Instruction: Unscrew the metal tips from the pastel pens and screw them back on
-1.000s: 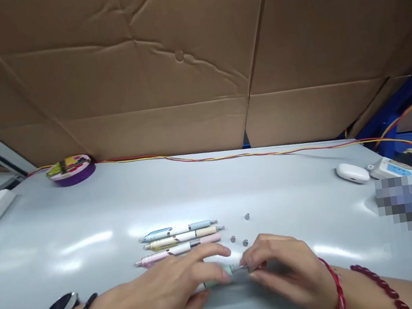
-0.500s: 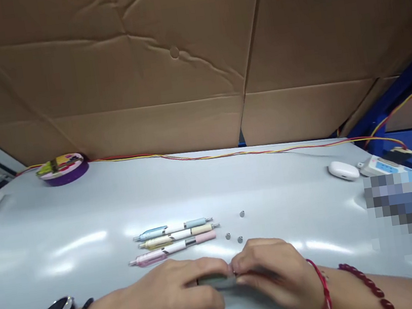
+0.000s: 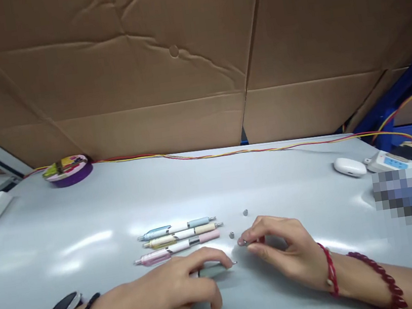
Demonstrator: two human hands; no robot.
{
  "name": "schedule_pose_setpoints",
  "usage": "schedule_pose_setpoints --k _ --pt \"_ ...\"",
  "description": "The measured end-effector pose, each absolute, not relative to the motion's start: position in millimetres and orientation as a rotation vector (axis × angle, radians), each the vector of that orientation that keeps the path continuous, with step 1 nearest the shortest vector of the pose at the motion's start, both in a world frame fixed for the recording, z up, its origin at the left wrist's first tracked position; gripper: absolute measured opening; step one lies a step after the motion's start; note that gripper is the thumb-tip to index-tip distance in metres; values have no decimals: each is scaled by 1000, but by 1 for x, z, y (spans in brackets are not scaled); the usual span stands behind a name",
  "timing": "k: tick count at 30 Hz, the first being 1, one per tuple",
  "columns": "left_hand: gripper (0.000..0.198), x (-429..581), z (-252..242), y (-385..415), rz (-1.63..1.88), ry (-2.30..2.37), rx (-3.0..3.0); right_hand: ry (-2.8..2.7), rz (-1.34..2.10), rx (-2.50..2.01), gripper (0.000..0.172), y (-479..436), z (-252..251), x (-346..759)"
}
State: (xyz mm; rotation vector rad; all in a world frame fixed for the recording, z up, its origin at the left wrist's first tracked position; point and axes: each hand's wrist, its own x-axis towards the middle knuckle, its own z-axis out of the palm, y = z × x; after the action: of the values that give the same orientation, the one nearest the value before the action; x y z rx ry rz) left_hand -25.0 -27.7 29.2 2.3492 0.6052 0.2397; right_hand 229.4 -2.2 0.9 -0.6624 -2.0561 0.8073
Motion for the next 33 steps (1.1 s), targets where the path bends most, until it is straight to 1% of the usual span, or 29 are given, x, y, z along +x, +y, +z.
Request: schedule_pose_setpoints --k 5,12,17,22,27,33 --pt "41 -26 31 -29 265 623 2353 -2177 805 -531 10 -5 0 229" --pt "43 -24 28 -31 199 624 2438 -2220 800 -567 9 -6 1 227" --pt "40 -23 30 -32 164 617 2459 -2210 802 -510 11 -6 2 229" --pt "38 -22 31 -32 205 585 2489 -2237 810 -509 9 -6 -1 228" --pt "41 -22 30 -32 235 581 2493 -2282 816 -467 7 -6 -2 225" --pt "28 -17 35 -31 146 583 2494 -2244 798 -413 7 -9 2 221"
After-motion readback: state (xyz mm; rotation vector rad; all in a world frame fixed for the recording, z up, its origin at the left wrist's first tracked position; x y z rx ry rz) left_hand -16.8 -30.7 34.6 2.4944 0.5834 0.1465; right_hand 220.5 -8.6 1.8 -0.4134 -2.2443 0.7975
